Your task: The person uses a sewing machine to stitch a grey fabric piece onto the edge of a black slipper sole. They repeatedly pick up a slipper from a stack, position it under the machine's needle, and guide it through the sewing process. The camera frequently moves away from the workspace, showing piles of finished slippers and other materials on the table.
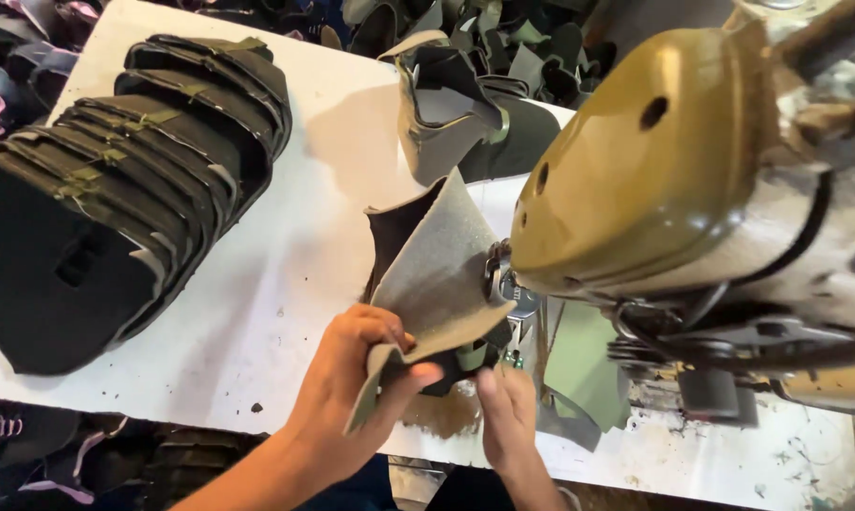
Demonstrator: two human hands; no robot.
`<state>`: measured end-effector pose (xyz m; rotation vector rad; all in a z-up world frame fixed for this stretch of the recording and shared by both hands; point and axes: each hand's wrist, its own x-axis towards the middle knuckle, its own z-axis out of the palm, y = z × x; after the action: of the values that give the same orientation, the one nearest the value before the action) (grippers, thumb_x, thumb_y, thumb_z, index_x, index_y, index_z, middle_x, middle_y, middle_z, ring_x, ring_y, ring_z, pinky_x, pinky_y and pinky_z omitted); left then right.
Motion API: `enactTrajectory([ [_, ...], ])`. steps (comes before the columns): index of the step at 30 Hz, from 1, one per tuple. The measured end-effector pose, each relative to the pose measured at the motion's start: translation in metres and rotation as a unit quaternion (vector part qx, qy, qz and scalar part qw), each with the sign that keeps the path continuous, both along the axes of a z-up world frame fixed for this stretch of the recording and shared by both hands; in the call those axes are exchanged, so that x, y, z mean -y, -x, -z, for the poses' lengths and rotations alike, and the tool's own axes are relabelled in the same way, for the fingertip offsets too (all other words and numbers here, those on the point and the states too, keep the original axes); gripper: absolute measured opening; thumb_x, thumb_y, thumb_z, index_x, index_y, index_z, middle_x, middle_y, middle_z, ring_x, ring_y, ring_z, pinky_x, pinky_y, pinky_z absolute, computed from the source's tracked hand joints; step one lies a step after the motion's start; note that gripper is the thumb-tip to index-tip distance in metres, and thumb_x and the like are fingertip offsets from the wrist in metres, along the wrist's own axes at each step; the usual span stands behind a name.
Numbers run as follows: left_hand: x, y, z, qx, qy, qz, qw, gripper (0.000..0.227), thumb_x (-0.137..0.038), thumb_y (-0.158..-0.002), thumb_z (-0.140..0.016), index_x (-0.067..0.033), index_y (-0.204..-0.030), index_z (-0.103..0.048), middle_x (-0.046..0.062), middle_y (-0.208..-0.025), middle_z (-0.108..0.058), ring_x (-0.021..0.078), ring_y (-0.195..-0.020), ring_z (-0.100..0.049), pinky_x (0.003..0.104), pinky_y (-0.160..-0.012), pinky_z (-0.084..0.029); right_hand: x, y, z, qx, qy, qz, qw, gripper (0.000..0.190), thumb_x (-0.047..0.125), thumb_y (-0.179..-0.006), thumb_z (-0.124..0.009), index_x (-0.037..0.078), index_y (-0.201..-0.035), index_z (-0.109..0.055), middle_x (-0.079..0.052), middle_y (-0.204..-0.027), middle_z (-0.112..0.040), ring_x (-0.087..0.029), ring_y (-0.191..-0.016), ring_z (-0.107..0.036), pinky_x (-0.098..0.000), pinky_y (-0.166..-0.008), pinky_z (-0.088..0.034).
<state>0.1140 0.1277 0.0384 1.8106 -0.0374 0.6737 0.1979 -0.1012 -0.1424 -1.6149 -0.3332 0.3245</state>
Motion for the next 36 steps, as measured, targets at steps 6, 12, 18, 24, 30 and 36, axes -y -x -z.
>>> enactTrajectory([
  [6, -0.009, -0.012, -0.04, -0.003, -0.156, -0.034, 0.987, 0.045, -0.016, -0.077, -0.086, -0.0084, -0.114, -0.062, 0.008, -0.097, -0.065, 0.027, -0.088, -0.063, 0.04, -0.081, -0.049, -0.022, -0.01, -0.066, -0.148, -0.105, -0.069, 0.981, 0.035, 0.025, -0.103, -0.065, -0.007, -0.096, -0.075, -0.007, -0.091, -0.071, -0.012, -0.082, -0.063, -0.0282, -0.075, -0.048],
  [12, -0.004, -0.01, -0.031, 0.049, -0.288, 0.047, 0.955, 0.05, -0.013, -0.066, -0.079, -0.0078, -0.115, -0.068, 0.009, -0.123, -0.068, 0.0278, -0.122, -0.063, 0.046, -0.109, -0.043, -0.03, -0.002, -0.047, -0.028, -0.129, -0.023, 0.991, 0.031, 0.015, -0.085, -0.073, -0.002, -0.111, -0.07, -0.008, -0.106, -0.073, -0.018, -0.092, -0.068, -0.0326, -0.081, -0.054],
  [18, -0.01, -0.016, -0.015, 0.064, -0.267, 0.052, 0.96, 0.042, -0.014, -0.078, -0.075, -0.0058, -0.119, -0.069, 0.006, -0.133, -0.069, 0.0247, -0.132, -0.062, 0.046, -0.117, -0.041, -0.041, -0.008, -0.076, 0.331, 0.09, -0.276, 0.898, 0.037, 0.032, -0.081, -0.073, 0.008, -0.109, -0.07, -0.014, -0.112, -0.071, -0.039, -0.106, -0.069, -0.0433, -0.093, -0.05],
  [24, -0.044, -0.043, -0.022, 0.077, -0.267, 0.123, 0.953, 0.034, -0.017, -0.082, -0.073, -0.0075, -0.115, -0.07, 0.005, -0.128, -0.072, 0.025, -0.128, -0.065, 0.047, -0.114, -0.042, -0.073, 0.013, -0.09, 0.096, 0.047, -0.307, 0.946, 0.028, 0.031, -0.095, -0.059, 0.005, -0.1, -0.069, -0.013, -0.101, -0.072, -0.029, -0.096, -0.072, -0.0365, -0.086, -0.055],
  [30, -0.075, -0.078, -0.035, 0.098, -0.277, 0.201, 0.935, 0.023, -0.013, -0.087, -0.075, -0.0084, -0.109, -0.071, 0.003, -0.124, -0.073, 0.0239, -0.127, -0.066, 0.047, -0.115, -0.045, -0.12, 0.032, -0.093, 0.032, -0.114, -0.17, 0.978, 0.023, 0.021, -0.102, -0.053, 0.0, -0.101, -0.063, -0.013, -0.1, -0.065, -0.025, -0.092, -0.061, -0.0375, -0.083, -0.05],
  [36, -0.071, -0.08, -0.039, 0.087, -0.281, 0.193, 0.936, 0.026, -0.012, -0.082, -0.076, -0.0071, -0.107, -0.071, 0.004, -0.124, -0.072, 0.0241, -0.127, -0.065, 0.048, -0.115, -0.045, -0.113, 0.024, -0.082, -0.026, -0.147, -0.162, 0.975, 0.021, 0.019, -0.104, -0.056, 0.0, -0.099, -0.063, -0.003, -0.094, -0.064, -0.015, -0.088, -0.058, -0.0326, -0.078, -0.047],
])
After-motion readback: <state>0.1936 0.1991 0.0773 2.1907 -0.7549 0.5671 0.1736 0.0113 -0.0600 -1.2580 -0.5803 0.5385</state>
